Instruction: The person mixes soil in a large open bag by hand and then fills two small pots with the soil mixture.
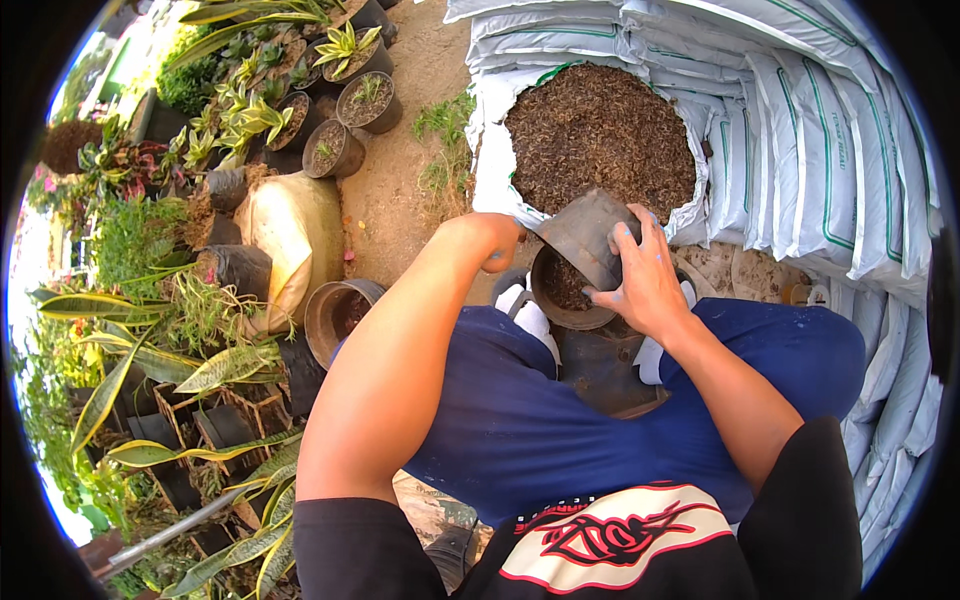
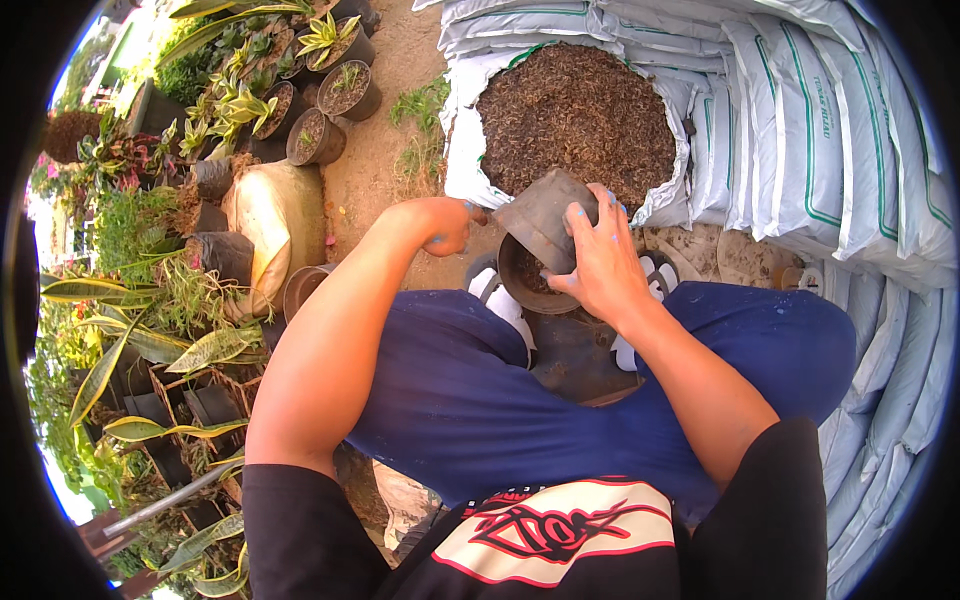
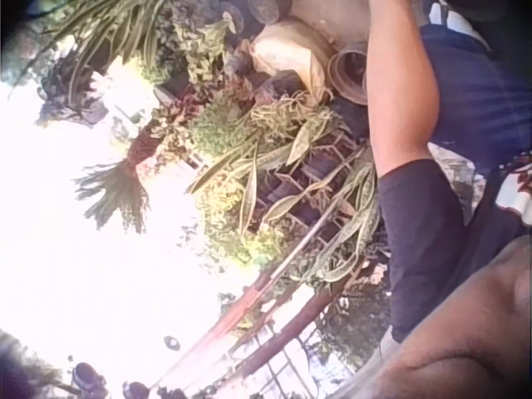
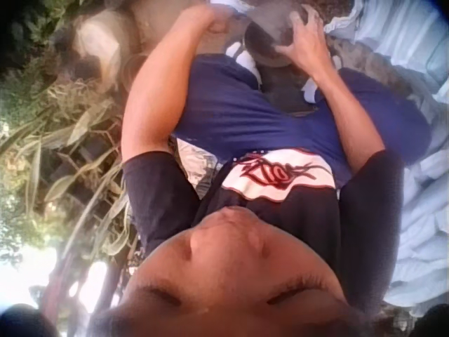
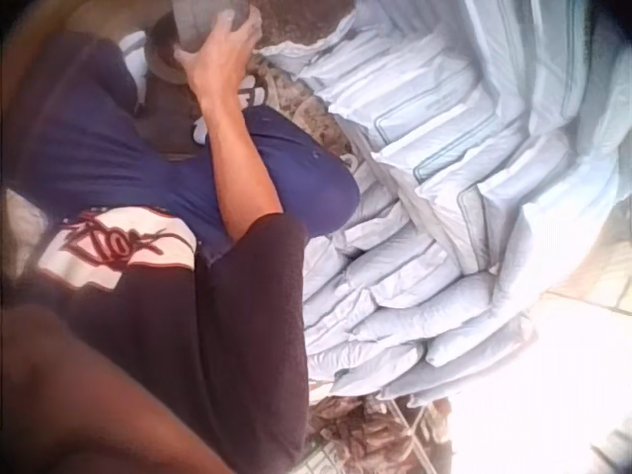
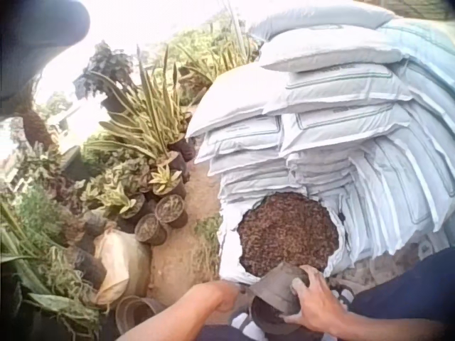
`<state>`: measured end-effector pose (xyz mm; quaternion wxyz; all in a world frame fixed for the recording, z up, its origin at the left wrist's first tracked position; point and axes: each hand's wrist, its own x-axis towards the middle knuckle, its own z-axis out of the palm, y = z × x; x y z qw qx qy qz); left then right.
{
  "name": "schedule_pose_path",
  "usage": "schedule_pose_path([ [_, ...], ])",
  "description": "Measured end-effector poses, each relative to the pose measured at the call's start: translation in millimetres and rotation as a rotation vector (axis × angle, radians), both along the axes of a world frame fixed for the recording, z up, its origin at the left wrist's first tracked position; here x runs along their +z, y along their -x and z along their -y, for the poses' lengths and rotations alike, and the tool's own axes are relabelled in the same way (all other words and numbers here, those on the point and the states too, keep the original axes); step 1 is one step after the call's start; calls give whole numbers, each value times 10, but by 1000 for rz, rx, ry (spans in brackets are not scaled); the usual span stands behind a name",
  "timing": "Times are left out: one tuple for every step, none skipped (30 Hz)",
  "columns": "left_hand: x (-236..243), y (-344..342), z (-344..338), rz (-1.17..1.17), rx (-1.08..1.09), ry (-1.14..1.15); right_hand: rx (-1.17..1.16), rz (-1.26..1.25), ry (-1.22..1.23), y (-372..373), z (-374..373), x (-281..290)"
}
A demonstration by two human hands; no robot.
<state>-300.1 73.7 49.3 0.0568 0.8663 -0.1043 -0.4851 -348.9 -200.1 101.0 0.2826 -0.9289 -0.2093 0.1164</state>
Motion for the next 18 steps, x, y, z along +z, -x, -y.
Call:
schedule_pose_path([
  [-100, 6, -65, -4, 21, -23, 40, -5, 19, 7, -32, 2],
  [-82, -13, -68, 88, 17, 75, 56, -13, 51, 18, -2, -32],
  [-64, -27, -59, 76, 26, 78, 73, -21, 82, 31, 31, -75],
  [-45, -37, -48, 64, 35, 81, 92, -8, 71, 51, 67, -134],
  [-26, -42, -45, 56, 49, 85, 75, -7, 51, 31, 82, -131],
  [-3, -48, -52, 72, 17, 93, 58, -7, 31, 11, 76, -123],
  [16, -70, -32, 10, 1, 32, 41, -6, 10, -7, 67, -112],
  [212, -152, 62, -53, -31, -25, 15, 6, -20, -37, 102, -117],
  [319, -188, 103, -114, -55, -88, 56, 10, 11, -50, 131, -148],
  [333, -191, 122, -109, -44, -98, 96, 14, 41, -63, 167, -199],
  [339, -189, 119, -100, -22, -103, 138, 19, 66, -93, 153, -194],
  [343, -188, 122, -92, 0, -107, 121, 24, 55, -109, 135, -185],
  [348, -196, 129, -84, 20, -112, 101, 44, 27, -129, 112, -170],
  [365, -196, 146, -88, 10, -116, 74, 59, -5, -123, 79, -152],
  [384, -203, 164, -92, -2, -120, 47, 73, -36, -131, 78, -139],
  [402, -215, 182, -95, -14, -123, 58, 57, -36, -153, 107, -179],
  [356, -197, 161, -107, -8, -124, 83, 50, -24, -147, 125, -196],
  [274, -190, 132, -118, 1, -125, 110, 44, -13, -141, 145, -210],
])
